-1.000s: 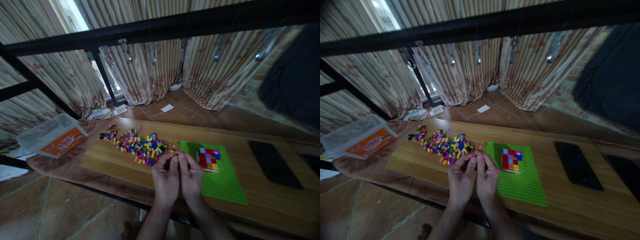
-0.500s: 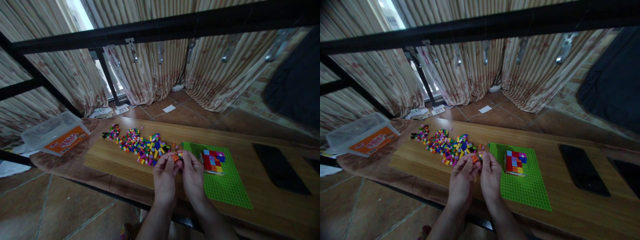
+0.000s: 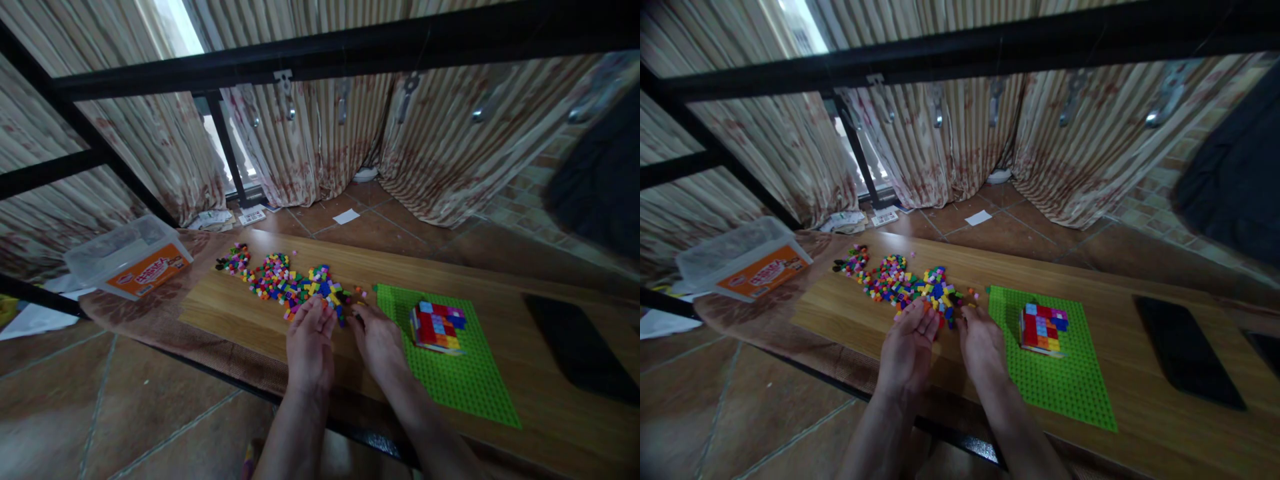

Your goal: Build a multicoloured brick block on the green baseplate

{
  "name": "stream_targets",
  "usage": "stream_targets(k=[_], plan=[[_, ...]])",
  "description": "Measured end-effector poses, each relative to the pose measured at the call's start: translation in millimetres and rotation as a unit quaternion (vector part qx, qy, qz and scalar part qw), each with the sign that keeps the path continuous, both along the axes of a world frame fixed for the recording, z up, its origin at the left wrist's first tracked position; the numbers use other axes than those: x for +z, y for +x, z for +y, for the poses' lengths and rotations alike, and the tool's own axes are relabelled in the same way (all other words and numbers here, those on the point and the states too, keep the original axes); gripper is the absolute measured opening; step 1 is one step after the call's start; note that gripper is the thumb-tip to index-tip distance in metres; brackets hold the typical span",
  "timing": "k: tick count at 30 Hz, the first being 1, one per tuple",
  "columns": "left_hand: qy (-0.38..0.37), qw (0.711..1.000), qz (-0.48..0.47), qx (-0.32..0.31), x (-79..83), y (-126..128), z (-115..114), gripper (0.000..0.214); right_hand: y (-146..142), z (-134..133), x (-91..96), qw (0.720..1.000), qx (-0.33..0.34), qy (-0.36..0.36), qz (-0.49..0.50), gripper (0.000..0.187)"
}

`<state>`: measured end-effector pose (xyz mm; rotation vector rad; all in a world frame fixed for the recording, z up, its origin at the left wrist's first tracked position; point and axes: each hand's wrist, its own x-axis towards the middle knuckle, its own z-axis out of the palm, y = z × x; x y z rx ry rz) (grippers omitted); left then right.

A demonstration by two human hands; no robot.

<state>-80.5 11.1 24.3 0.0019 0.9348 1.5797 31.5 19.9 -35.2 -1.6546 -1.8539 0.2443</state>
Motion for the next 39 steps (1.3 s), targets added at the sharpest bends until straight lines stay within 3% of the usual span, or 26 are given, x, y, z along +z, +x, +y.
stream_targets(k=[7, 14, 22, 26, 39], plan=[[0.003, 0.999, 0.011, -0.037, -3.7, 1, -3, 0.01, 2, 2, 3.3, 0.996, 0.01, -0.013, 0.086, 0.035], [0.001, 0.997, 0.036, -0.061, -2.8, 6, -4, 0.005, 7, -5, 17.6, 0.99, -0.007, 0.041, 0.137, 0.027], [0.01, 0.98, 0.113, -0.162, -7.8, 19, -9, 0.03, 21, -24, 37.7, 0.963, 0.047, 0.057, 0.258, 0.022], [0.024, 0.974, 0.118, -0.19, -8.0, 29, -12, 0.036, 30, -31, 42.1, 0.959, 0.095, 0.036, 0.264, 0.023], [0.026, 0.955, 0.132, -0.264, -4.7, 58, -19, 0.034, 78, -43, 50.5, 0.969, 0.105, 0.006, 0.226, 0.017]])
